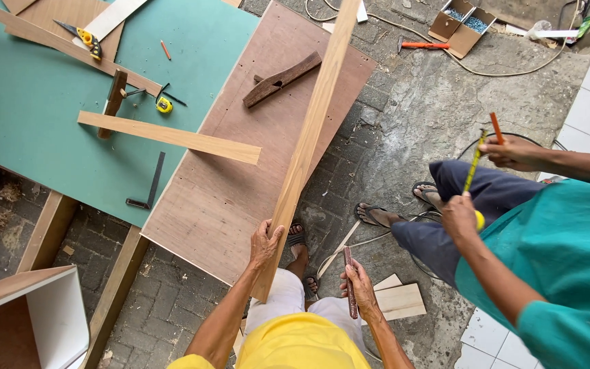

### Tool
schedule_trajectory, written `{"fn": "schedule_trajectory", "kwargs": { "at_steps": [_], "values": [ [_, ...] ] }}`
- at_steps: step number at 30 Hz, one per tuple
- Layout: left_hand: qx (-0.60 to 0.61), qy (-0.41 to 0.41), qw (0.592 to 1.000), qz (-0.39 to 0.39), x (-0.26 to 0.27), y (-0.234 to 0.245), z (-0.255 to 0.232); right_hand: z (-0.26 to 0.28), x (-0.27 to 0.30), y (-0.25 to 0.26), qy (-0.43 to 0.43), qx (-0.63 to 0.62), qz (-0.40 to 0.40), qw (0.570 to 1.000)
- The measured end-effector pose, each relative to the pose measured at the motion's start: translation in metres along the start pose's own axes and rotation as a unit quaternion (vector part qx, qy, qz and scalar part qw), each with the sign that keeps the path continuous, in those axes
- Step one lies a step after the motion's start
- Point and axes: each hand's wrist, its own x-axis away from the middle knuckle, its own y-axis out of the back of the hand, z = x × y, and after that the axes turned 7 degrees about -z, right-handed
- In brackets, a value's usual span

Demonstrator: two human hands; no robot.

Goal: Sanding the edges of thin wood strips manually using a sanding block in a workshop.

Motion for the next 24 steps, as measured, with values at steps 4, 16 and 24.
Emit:
{"fn": "schedule_trajectory", "kwargs": {
  "at_steps": [4,16,24],
  "values": [
    [0.015,0.003,1.000,0.026,0.019,0.018,-0.027,0.006,0.017,-0.007,-0.028,-0.019,0.032,0.999],
    [0.383,-0.050,0.914,-0.120,0.038,0.105,-0.141,0.108,0.090,-0.133,0.187,-0.010,0.301,0.935],
    [0.238,-0.111,0.935,-0.237,0.131,0.134,-0.194,0.153,0.144,-0.178,0.441,0.084,0.290,0.845]
  ]
}}
